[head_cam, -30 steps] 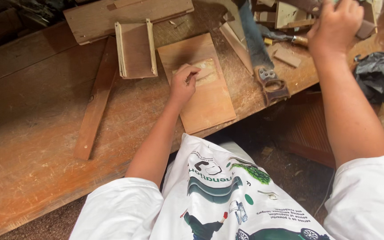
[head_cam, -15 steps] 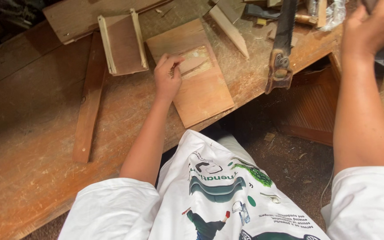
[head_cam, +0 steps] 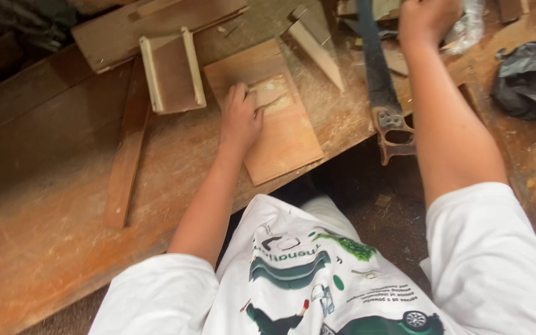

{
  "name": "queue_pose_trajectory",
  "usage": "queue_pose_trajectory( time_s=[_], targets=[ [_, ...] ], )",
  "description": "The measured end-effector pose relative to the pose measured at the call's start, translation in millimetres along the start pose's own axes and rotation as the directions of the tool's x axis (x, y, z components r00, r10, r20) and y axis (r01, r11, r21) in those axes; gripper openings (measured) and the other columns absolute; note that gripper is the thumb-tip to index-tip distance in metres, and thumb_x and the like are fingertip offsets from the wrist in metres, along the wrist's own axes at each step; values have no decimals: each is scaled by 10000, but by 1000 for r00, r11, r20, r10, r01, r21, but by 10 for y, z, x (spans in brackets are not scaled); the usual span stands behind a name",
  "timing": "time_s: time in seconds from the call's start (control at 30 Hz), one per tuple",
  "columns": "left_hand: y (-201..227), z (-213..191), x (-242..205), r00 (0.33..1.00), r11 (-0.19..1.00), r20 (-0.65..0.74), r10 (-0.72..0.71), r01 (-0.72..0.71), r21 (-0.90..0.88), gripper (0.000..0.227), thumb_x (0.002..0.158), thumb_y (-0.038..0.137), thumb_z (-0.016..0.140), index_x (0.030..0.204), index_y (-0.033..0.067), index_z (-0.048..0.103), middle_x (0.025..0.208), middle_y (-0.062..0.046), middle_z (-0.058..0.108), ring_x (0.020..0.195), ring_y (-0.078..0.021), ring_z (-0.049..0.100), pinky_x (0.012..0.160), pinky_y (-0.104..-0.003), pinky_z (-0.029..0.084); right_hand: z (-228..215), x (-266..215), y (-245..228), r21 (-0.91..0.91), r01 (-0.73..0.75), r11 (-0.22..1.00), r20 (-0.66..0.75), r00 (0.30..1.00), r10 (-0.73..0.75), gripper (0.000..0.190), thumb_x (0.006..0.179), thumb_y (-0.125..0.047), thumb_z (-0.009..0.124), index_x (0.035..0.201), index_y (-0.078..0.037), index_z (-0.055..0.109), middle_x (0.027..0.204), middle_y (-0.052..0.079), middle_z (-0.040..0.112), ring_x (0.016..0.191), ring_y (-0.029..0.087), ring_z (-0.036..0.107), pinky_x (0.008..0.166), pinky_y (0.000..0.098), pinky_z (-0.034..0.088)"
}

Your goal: The person saws a small wooden piece, then uses a hammer to tap it into place on a larger wooden board. The person adjusts the piece and continues hammering to secure it. The work is performed on a cluttered workbench with various tools and wood scraps visible.

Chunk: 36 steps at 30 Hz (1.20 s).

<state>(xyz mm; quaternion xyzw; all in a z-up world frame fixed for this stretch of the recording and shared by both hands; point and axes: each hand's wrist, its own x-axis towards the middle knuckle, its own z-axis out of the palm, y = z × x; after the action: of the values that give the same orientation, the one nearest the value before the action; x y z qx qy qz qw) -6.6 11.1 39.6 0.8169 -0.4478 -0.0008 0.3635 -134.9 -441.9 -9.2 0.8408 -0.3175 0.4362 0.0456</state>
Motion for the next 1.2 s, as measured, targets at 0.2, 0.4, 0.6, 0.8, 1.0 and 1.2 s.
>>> queue_pose_trajectory(
  time_s=[0.2,0.4,0.6,0.8,1.0,1.2],
  targets=[
    [-165,-27,117,986,999,165,34,-33,-8,173,805,-11,749,857,-55,590,1048,-170,508,1028,-355,539,905,-458,477,-896,128,-682,607,-302,736,314,941,127,152,1079,-27,762,951,15,690,818,74,643,711,182,571,662,355,441],
    [-197,-23,116,988,994,114,100,-94,-62,155,788,-52,716,863,-42,582,1038,-150,506,1019,-341,538,896,-436,485,-1704,-87,-1342,568,-739,363,702,665,255,245,1092,-166,607,875,-57,635,651,-3,571,461,60,456,384,237,333],
    [-200,37,111,991,996,112,71,-65,-57,147,791,-51,721,876,-49,601,1023,-150,496,1004,-334,536,891,-439,485,-2105,-647,-1713,582,-761,287,743,641,191,235,1105,-174,577,909,-49,610,673,-19,553,494,44,465,418,230,371],
    [-98,16,102,995,1000,94,28,-29,7,160,793,-37,732,924,-54,642,1028,-144,499,994,-322,533,907,-432,486,-2211,-1219,-1741,492,-858,147,847,511,144,191,1093,-173,564,978,-24,594,699,-44,507,540,20,426,457,204,335],
    [-112,-72,100,988,989,109,-105,115,-89,179,846,19,735,1007,-40,683,1009,-111,523,988,-248,546,930,-378,500,-2300,-1556,-1707,443,-889,114,882,455,125,180,1087,-157,557,986,-14,599,687,-39,477,536,19,408,461,209,330],
    [-352,-100,-22,839,661,-67,-540,374,-650,293,959,-55,625,1183,65,770,1008,-11,675,925,-121,658,808,-277,585,-2585,-1637,-1879,475,-879,40,880,475,-5,83,1069,-105,542,1096,-33,510,762,-27,472,566,27,418,476,219,337]
  ],
)
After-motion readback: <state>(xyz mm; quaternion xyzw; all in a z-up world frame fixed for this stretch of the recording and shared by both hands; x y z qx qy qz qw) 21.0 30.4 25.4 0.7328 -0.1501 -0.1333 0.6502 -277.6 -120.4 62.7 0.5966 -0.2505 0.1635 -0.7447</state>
